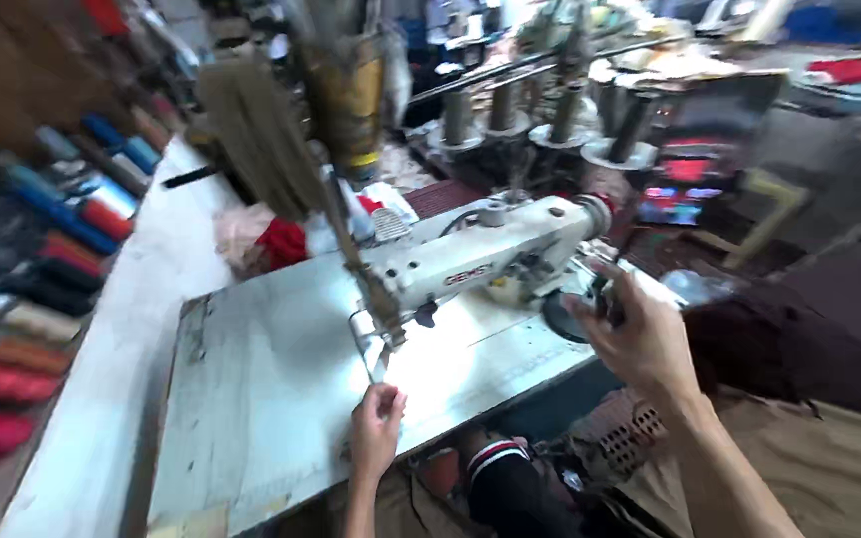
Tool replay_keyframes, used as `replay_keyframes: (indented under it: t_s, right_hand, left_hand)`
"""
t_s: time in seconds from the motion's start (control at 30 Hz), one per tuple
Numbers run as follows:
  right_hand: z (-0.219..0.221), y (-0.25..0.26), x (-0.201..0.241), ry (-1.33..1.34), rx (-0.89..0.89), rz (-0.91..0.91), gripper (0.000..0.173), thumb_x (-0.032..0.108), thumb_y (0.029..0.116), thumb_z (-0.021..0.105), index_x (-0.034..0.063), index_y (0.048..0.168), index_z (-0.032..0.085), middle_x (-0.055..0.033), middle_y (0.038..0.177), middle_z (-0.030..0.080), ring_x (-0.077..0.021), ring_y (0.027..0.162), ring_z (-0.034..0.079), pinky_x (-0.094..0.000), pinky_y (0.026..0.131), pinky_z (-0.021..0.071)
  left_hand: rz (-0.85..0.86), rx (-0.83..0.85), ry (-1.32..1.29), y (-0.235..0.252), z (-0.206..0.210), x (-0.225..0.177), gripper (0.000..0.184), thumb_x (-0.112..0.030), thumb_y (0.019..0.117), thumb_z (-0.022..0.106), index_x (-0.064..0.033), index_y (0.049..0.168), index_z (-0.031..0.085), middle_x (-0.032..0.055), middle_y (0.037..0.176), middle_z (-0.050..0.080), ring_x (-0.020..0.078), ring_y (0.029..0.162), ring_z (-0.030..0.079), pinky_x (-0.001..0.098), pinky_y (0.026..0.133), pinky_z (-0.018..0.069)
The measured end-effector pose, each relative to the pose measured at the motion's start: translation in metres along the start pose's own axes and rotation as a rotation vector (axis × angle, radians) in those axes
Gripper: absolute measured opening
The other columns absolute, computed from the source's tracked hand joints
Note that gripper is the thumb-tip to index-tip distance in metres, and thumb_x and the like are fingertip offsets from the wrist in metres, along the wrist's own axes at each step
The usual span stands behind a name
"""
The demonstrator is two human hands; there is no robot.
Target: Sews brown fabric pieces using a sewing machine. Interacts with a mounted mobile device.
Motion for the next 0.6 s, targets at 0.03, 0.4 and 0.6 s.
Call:
replay_keyframes:
  t_s: [0.03, 0.4, 0.6]
  right_hand:
    - [0.020, -0.010, 0.008, 0.038, 0.124, -0.015, 0.062, 0.052, 0.0948, 0.067, 0.0087, 0.139, 0.061, -0.0148, 0.085, 0.070, -0.0322, 0.069, 0.066, -0.0579, 0.063, 0.0546]
    - [0.222, -0.007, 0.072, -0.158, 0.500, -0.395, 0.036, 0.028, 0.1020, 0.057, 0.0059, 0.125, 0.073, -0.0278, 0.107, 0.071, -0.0473, 0.101, 0.070, -0.0631, 0.083, 0.0559]
    - [0.302, 0.026, 0.060, -0.025, 0.679, -0.350, 0.050, 0.040, 0.1030, 0.055, 0.0030, 0.135, 0.065, -0.0230, 0.135, 0.065, -0.0357, 0.132, 0.058, -0.0552, 0.114, 0.0406]
  left_hand:
    - [-0.013, 0.001, 0.007, 0.001, -0.001, 0.000, 0.023, -0.015, 0.0973, 0.067, 0.0019, 0.113, 0.066, 0.0070, 0.097, 0.075, 0.0142, 0.081, 0.075, 0.0332, 0.074, 0.0652]
    - [-0.011, -0.020, -0.027, 0.001, -0.007, 0.000, 0.025, -0.020, 0.1000, 0.063, 0.0007, 0.113, 0.067, 0.0082, 0.097, 0.073, 0.0131, 0.085, 0.072, 0.0317, 0.080, 0.0617]
    - [0.021, -0.007, -0.073, 0.004, -0.008, 0.002, 0.024, -0.020, 0.1006, 0.062, 0.0002, 0.113, 0.067, 0.0073, 0.096, 0.072, 0.0114, 0.083, 0.071, 0.0289, 0.080, 0.0603]
Point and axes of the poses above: each hand's wrist, its own y-axis towards the middle knuckle, its own z-axis out of the palm, x = y × z, the point moved 3 cm from there along y, towards the middle knuckle
